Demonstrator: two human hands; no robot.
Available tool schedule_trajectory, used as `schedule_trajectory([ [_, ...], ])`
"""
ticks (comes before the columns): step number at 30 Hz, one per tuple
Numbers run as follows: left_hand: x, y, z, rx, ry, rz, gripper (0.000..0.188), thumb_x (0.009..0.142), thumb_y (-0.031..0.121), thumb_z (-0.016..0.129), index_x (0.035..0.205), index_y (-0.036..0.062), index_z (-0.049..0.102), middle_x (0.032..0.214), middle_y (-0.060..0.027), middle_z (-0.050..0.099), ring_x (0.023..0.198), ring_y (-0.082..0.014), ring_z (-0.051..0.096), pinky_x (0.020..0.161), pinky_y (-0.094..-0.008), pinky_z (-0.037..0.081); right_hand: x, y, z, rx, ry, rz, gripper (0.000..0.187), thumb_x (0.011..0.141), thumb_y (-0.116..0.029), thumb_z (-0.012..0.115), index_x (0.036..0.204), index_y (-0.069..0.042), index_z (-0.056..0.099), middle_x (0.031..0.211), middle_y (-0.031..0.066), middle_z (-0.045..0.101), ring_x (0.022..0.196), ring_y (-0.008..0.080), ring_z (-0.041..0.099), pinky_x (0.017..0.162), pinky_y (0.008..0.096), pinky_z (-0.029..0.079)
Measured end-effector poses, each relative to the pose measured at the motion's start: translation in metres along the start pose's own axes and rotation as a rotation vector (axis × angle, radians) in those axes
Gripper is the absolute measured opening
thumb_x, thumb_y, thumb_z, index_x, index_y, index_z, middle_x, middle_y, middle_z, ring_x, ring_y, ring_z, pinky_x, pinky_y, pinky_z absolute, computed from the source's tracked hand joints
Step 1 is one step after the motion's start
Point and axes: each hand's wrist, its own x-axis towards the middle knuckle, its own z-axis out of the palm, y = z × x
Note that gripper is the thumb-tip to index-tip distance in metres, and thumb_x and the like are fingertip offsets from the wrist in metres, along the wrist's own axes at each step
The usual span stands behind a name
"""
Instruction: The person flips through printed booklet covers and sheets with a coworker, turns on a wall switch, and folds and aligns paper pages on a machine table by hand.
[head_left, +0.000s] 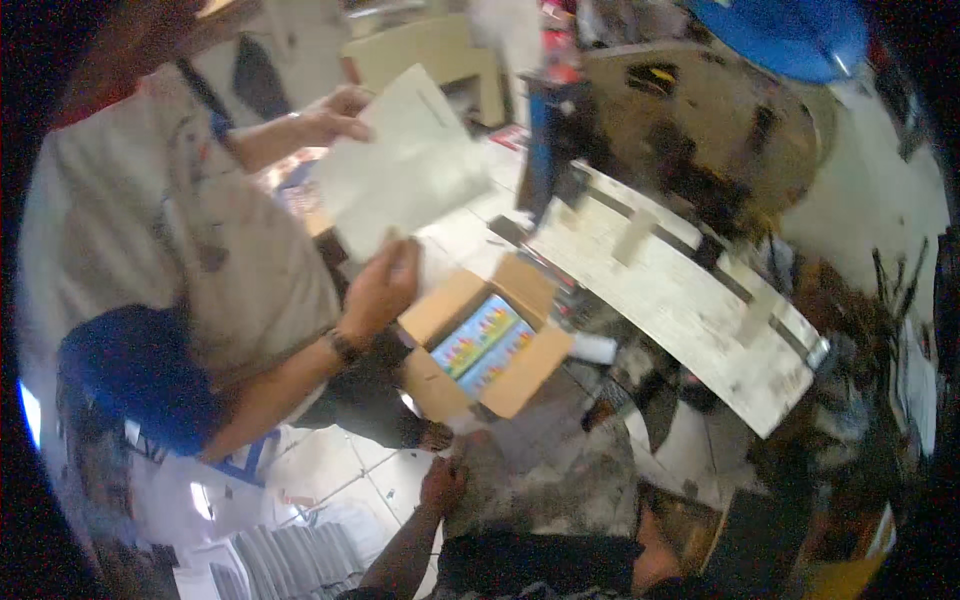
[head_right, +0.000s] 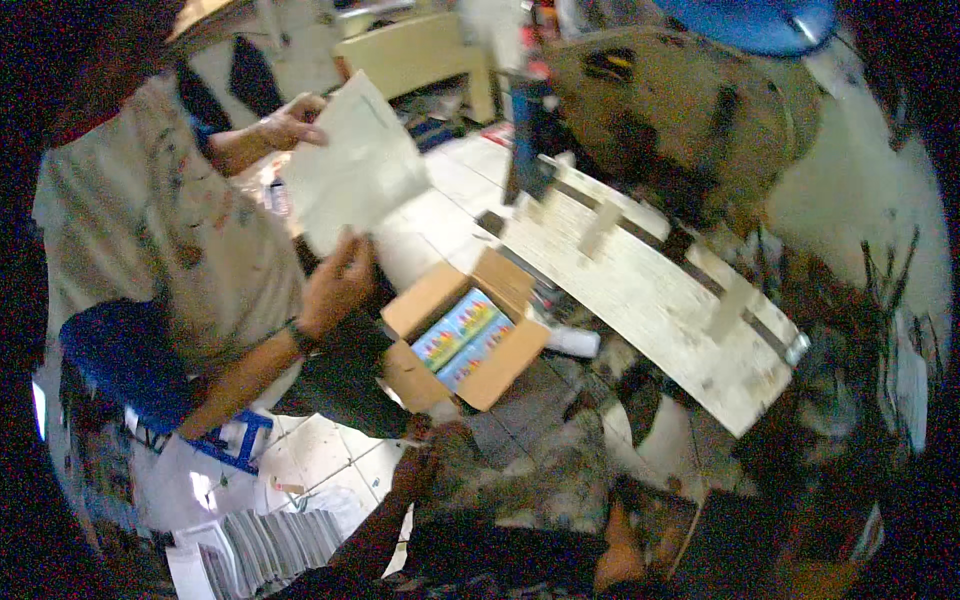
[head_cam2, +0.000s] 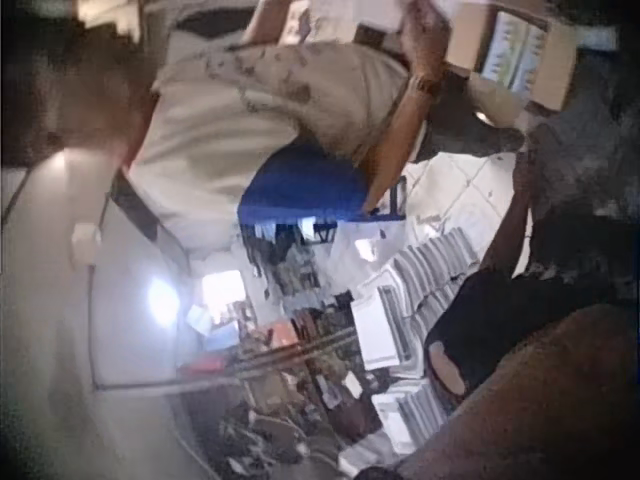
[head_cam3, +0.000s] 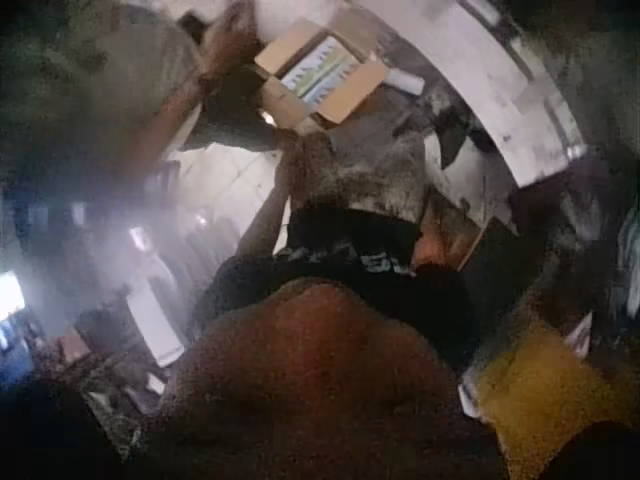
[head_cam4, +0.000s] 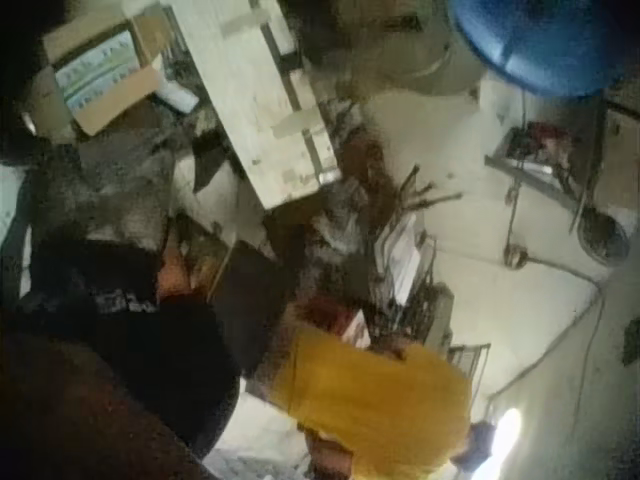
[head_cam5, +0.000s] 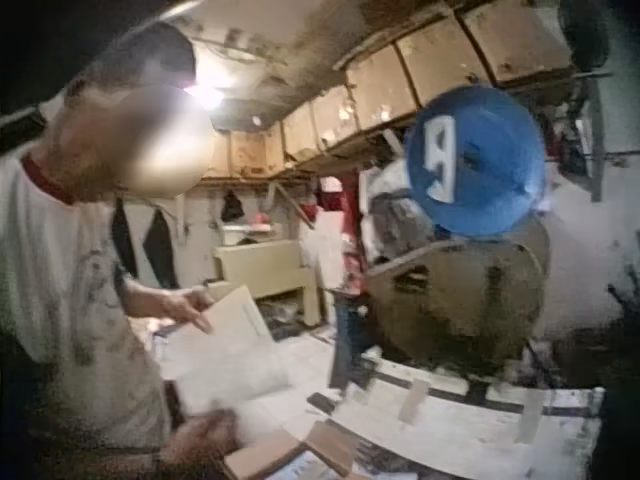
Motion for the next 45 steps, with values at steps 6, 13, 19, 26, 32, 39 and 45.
schedule_trajectory([
  [6, 0.008, 0.003, 0.011, 0.029, -0.146, -0.005, 0.045, 0.092, 0.045, 0.052, 0.120, 0.0099, 0.055, 0.109, -0.0221, 0.054, 0.098, -0.0428, 0.059, 0.079, -0.0518, 0.051, -0.003, -0.013, -0.008, 0.028, 0.010, 0.023, 0.065, 0.088, -0.039, 0.060, 0.134, -0.001, 0.032, 0.133, 0.0217, 0.038, 0.122, 0.0385, 0.036, 0.097, 0.0471, 0.037],
  [13, -0.004, 0.026, -0.020, 0.048, -0.216, 0.026, 0.049, 0.092, 0.045, 0.051, 0.126, 0.0092, 0.051, 0.118, -0.0224, 0.051, 0.103, -0.0446, 0.057, 0.082, -0.0539, 0.050, 0.001, -0.031, -0.009, 0.011, -0.016, 0.009, 0.069, 0.089, -0.040, 0.059, 0.137, -0.001, 0.028, 0.137, 0.0228, 0.035, 0.126, 0.0394, 0.033, 0.100, 0.0477, 0.035],
  [19, -0.003, 0.023, -0.011, 0.005, -0.165, -0.052, 0.041, 0.092, 0.041, 0.049, 0.127, 0.0208, 0.052, 0.123, -0.0235, 0.049, 0.105, -0.0459, 0.056, 0.086, -0.0537, 0.050, -0.001, -0.038, -0.008, 0.006, -0.032, 0.001, 0.072, 0.089, -0.041, 0.058, 0.140, -0.001, 0.025, 0.140, 0.0236, 0.032, 0.129, 0.0401, 0.031, 0.103, 0.0483, 0.033],
  [26, 0.004, 0.006, 0.001, -0.089, -0.169, -0.027, 0.040, 0.090, 0.038, 0.056, 0.127, 0.0248, 0.053, 0.125, -0.0217, 0.048, 0.107, -0.0432, 0.057, 0.088, -0.0525, 0.049, -0.010, -0.034, -0.010, 0.018, -0.037, -0.001, 0.077, 0.090, -0.042, 0.058, 0.143, 0.000, 0.022, 0.144, 0.0246, 0.029, 0.133, 0.0409, 0.028, 0.105, 0.0489, 0.031],
  [32, -0.001, -0.022, 0.015, -0.115, -0.177, -0.073, 0.041, 0.088, 0.039, 0.059, 0.125, 0.0223, 0.054, 0.126, -0.0171, 0.049, 0.104, -0.0407, 0.058, 0.088, -0.0492, 0.048, -0.021, -0.053, -0.019, -0.032, -0.072, -0.057, 0.080, 0.090, -0.043, 0.057, 0.146, 0.000, 0.018, 0.147, 0.0255, 0.026, 0.136, 0.0417, 0.025, 0.108, 0.0494, 0.030],
  [39, -0.010, 0.066, -0.057, -0.139, 0.070, -0.041, 0.030, 0.092, 0.035, 0.058, 0.105, 0.0086, 0.063, 0.099, -0.0149, 0.062, 0.087, -0.0351, 0.063, 0.077, -0.0437, 0.050, -0.016, -0.141, -0.029, -0.353, -0.184, -0.137, 0.085, 0.091, -0.044, 0.057, 0.149, 0.000, 0.015, 0.151, 0.0265, 0.023, 0.140, 0.0425, 0.022, 0.111, 0.0501, 0.028],
  [45, 0.034, 0.251, -0.254, -0.818, 0.817, 0.341, 0.026, 0.094, 0.024, 0.058, 0.097, -0.0013, 0.056, 0.080, -0.0073, 0.060, 0.068, -0.0131, 0.056, 0.060, -0.0271, 0.047, 0.027, -0.181, 0.013, -0.688, -0.177, -0.065, 0.096, 0.088, -0.050, 0.059, 0.151, -0.004, 0.003, 0.155, 0.0257, 0.001, 0.143, 0.0419, 0.009, 0.112, 0.0521, 0.026],
])
